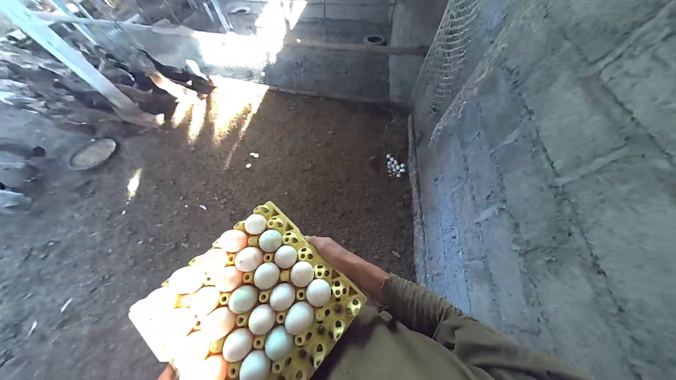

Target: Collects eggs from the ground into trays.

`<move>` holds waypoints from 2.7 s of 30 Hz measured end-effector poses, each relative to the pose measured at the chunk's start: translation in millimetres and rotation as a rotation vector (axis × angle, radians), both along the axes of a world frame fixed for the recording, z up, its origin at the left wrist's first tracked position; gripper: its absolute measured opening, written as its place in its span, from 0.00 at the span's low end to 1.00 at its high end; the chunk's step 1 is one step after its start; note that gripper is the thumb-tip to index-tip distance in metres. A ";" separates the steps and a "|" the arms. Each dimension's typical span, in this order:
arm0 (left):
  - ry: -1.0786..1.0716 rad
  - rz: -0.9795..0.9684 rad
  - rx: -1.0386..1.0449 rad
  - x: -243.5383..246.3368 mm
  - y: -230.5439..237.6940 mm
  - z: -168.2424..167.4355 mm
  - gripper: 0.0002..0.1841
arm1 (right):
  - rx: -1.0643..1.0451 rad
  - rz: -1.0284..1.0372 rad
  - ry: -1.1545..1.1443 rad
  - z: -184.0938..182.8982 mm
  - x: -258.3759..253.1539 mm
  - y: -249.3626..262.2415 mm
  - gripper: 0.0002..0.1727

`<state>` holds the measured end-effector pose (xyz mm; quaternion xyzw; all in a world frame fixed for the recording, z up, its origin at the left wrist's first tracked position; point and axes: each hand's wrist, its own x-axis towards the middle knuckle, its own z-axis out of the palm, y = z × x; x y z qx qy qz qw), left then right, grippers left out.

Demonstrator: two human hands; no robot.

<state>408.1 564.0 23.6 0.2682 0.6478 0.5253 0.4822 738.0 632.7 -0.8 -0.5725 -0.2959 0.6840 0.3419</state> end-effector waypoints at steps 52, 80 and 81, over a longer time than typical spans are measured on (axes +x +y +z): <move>0.577 -0.934 -0.452 738.1 955.3 -851.5 0.23 | -0.397 -0.462 -0.504 -834.1 681.3 702.7 0.27; 0.229 -0.925 -0.363 736.6 982.6 -933.4 0.26 | -0.772 -1.248 -0.888 -959.1 913.6 562.8 0.40; 0.228 -0.919 -0.370 735.4 982.8 -933.7 0.26 | -0.794 -1.248 -0.876 -964.2 918.3 563.6 0.42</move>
